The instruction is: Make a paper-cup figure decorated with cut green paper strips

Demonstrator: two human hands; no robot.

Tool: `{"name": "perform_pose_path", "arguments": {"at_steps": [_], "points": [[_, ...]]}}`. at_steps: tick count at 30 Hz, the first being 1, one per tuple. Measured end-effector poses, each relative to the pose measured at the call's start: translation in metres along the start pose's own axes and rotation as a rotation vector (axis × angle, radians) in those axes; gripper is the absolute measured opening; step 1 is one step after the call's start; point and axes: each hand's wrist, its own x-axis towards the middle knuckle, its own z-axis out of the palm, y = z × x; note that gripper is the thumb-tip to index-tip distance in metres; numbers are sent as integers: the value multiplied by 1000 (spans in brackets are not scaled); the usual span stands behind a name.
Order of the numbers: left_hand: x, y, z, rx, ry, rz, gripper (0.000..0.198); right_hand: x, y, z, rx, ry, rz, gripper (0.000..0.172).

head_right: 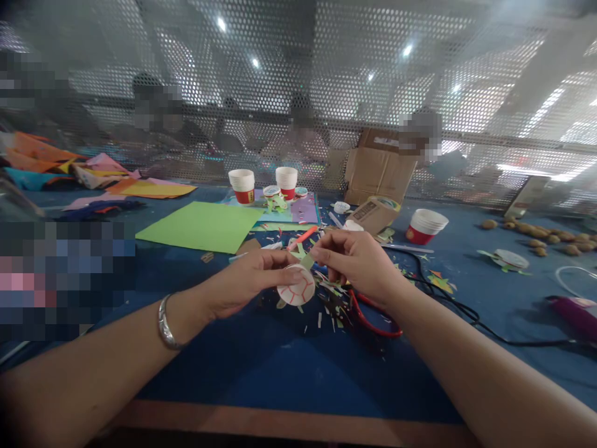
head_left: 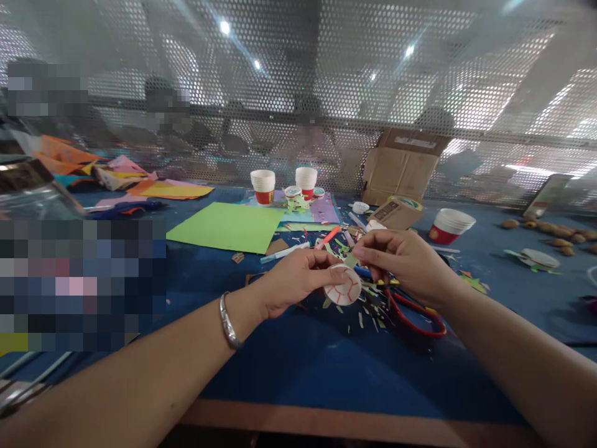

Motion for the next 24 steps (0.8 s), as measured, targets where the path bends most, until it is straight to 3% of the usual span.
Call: {"name": "perform_pose_path", "arguments": {"at_steps": [24], "points": [[-1, 2, -1, 52, -13, -19, 30, -2, 3, 7, -5, -17, -16, 28]]}}
